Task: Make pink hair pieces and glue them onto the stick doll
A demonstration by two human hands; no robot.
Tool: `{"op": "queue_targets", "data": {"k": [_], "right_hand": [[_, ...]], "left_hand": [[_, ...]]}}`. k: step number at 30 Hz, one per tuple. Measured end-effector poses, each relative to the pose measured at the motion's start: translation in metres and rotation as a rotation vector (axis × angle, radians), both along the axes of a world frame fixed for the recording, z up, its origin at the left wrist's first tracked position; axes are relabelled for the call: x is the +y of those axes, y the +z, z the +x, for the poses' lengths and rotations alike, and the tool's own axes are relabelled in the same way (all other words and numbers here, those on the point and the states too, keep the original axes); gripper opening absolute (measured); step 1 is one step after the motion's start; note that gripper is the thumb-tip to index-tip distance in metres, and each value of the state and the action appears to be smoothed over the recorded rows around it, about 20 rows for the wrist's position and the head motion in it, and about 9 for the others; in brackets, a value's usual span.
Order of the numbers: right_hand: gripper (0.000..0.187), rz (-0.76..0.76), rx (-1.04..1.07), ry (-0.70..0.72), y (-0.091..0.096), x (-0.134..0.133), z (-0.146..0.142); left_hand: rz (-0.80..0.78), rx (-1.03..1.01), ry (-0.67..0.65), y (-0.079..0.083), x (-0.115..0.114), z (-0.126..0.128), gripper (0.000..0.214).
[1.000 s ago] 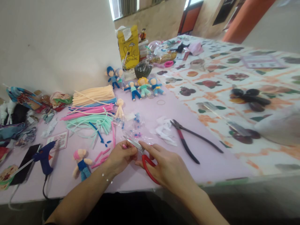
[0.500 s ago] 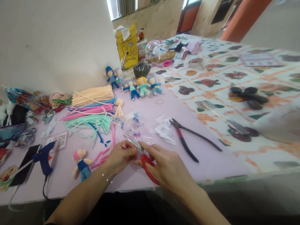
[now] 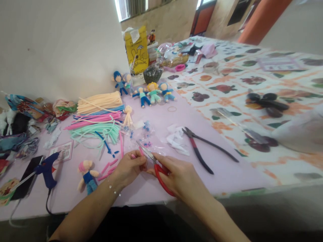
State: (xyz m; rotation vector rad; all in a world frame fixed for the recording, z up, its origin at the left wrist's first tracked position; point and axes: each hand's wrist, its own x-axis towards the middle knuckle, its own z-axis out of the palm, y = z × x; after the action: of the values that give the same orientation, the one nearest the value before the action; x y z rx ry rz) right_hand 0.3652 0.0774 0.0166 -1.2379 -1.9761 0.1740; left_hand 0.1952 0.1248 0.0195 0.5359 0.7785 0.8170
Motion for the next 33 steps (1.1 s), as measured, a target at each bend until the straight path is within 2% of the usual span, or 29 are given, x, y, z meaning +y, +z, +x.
{"op": "queue_targets", "data": {"k": [8, 14, 23, 33], "right_hand": [[0.035, -0.008, 0.030, -0.024, 0.009, 0.002, 0.008], [0.041, -0.054, -0.035, -0.005, 0.012, 0.002, 0.006], [0.052, -0.006, -0.078, 0.000, 0.012, 0.001, 0.001], [0.045, -0.047, -0.020, 0.027, 0.011, 0.000, -0.001]], "left_hand": [[-0.021, -0.022, 0.024, 0.003, -0.001, 0.001, 0.052], [-0.027, -0.035, 0.029, 0.003, 0.000, 0.000, 0.051], [-0.015, -0.039, 0.001, 0.003, -0.002, 0.000, 0.050], [0.004, -0.044, -0.059, 0.004, -0.001, -0.001, 0.051]]}}
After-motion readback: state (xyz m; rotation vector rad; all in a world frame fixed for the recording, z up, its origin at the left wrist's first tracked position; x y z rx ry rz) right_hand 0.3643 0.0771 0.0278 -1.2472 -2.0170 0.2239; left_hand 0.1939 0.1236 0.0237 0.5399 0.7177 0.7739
